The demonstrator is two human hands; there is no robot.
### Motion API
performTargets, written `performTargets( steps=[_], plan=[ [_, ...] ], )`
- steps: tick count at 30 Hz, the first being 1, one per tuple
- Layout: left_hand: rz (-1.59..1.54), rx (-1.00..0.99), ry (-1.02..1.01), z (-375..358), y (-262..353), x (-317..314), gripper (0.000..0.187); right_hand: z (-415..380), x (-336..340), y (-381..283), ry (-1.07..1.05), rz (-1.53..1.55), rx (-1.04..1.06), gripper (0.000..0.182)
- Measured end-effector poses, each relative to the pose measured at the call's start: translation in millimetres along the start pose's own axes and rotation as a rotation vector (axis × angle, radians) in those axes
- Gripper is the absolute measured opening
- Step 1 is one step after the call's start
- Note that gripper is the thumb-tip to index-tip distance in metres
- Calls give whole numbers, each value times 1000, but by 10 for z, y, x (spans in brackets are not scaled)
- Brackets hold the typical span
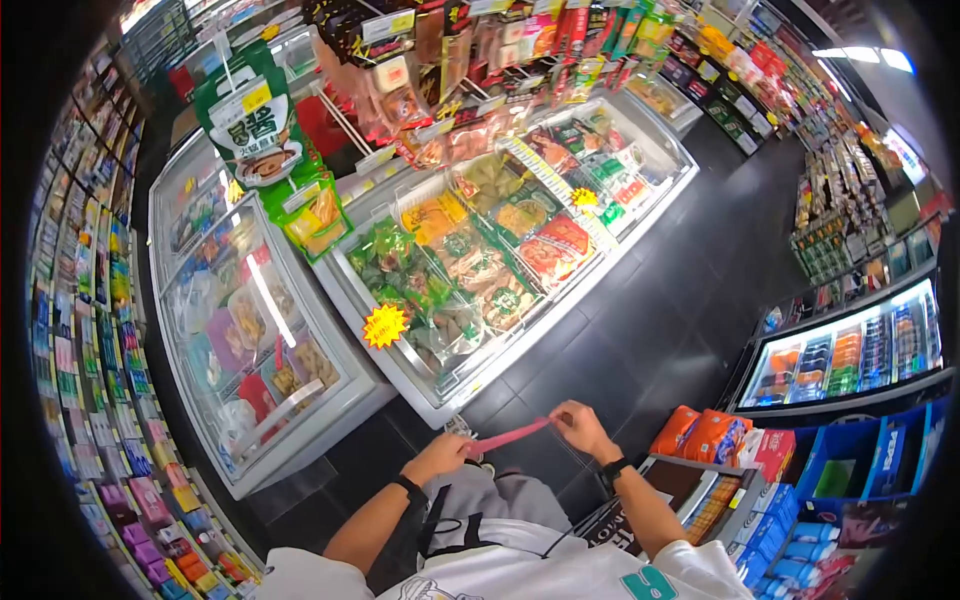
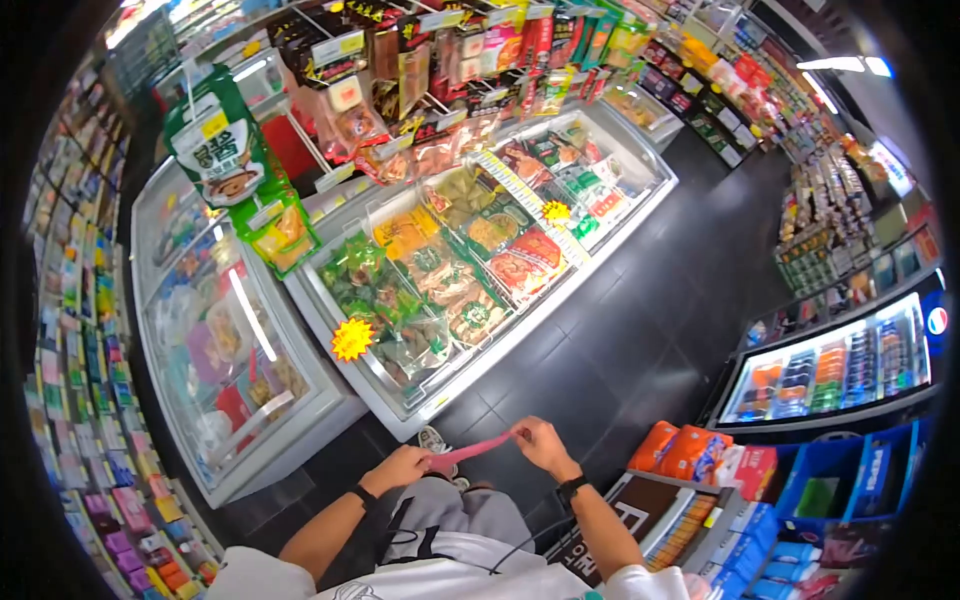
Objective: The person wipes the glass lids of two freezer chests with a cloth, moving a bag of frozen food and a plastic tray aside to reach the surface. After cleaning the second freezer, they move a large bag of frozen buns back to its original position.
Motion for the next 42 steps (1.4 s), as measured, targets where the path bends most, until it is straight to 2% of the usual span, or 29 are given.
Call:
performTargets(
  steps=[2,6,9,10,11,12,14,15,17,20,22,24,26,28,29,30,33,40,42],
  plan=[
    [2,6,51,172,170,386,22,435,174,-103,-7,-30,24,15],
    [32,48,177,569,-104,996,23,1466,281,-159,-10,-13,70,12],
    [40,99,435,909,-370,1598,24,2455,172,-146,103,15,181,8],
    [39,113,496,1030,-576,1658,26,2790,74,-130,95,104,181,12],
    [82,131,563,1174,-863,1751,33,3085,-39,-70,163,-81,176,17],
    [100,169,603,1253,-1100,1618,41,3160,-257,40,102,-87,103,17],
    [54,229,746,1271,-636,1845,53,3496,-460,-70,233,-165,252,46],
    [35,251,763,1415,-724,1685,53,3617,-626,-7,201,-173,261,46],
    [247,250,859,1584,-757,1339,62,3635,-1042,77,95,-364,375,69],
    [175,317,826,2111,-766,1063,66,3615,-1294,201,-95,-429,474,76],
    [126,330,829,2456,-810,998,70,3641,-1196,151,-119,-417,485,75],
    [256,454,981,2654,-833,1066,73,3720,-1186,267,-102,-439,499,74],
    [215,515,987,2797,-1083,990,74,3852,-1284,406,-130,-469,510,73],
    [315,612,956,2836,-1324,937,76,3961,-1457,531,-153,-476,535,72],
    [438,657,903,2851,-1411,887,77,3961,-1542,588,-125,-572,543,71],
    [443,665,893,2857,-1455,882,77,3960,-1607,623,-94,-671,546,71],
    [464,657,913,2865,-1434,850,77,3952,-1631,712,-108,-687,527,72],
    [481,698,908,2829,-1501,1093,80,4161,-1701,468,-105,-722,552,72],
    [414,727,1013,2756,-1535,1200,81,4265,-1771,356,-107,-723,574,72]
  ],
)
Point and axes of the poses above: each hand's wrist, its own z-axis towards the middle knuckle, its own x-axis out of the back of the hand, y = z × x, the point moved 7 cm from there along z, towards the middle knuckle, and after that the axes turned 5 degrees about -y, right-handed, at the moved point
